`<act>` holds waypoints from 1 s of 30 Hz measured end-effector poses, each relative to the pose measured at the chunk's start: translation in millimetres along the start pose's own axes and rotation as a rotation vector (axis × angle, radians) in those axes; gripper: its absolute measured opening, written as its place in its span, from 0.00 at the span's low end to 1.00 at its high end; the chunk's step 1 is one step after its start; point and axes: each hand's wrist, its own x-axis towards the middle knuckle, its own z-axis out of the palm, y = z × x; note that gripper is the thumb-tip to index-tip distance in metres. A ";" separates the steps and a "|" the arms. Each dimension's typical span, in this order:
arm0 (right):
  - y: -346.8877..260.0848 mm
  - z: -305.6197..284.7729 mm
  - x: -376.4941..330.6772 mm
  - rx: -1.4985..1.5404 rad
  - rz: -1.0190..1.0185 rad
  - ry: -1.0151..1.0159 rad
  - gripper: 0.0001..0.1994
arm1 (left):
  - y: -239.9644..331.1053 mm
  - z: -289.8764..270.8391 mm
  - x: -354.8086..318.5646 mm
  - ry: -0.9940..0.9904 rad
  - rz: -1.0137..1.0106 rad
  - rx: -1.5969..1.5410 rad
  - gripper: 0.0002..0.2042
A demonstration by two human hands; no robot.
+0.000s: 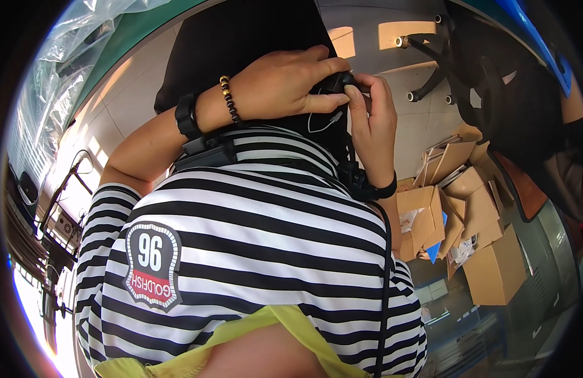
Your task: The person assembles a device by inserting a white wire into a black housing, pressing a small black component into the housing, and then placing the unit onto a blue-and-white tray. They repeat this process for a second unit before the video ends.
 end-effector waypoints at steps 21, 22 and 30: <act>-3.2 -5.1 -12.2 0.034 0.069 -0.035 0.15 | 5.1 -1.4 1.0 -0.024 -0.025 -0.001 0.29; -3.0 -5.0 -12.1 0.033 0.069 -0.036 0.15 | 4.6 -0.7 0.7 -0.017 -0.020 0.005 0.29; -9.2 -5.0 -8.8 0.018 0.068 -0.022 0.14 | 4.1 -2.5 -0.6 -0.031 -0.027 0.005 0.29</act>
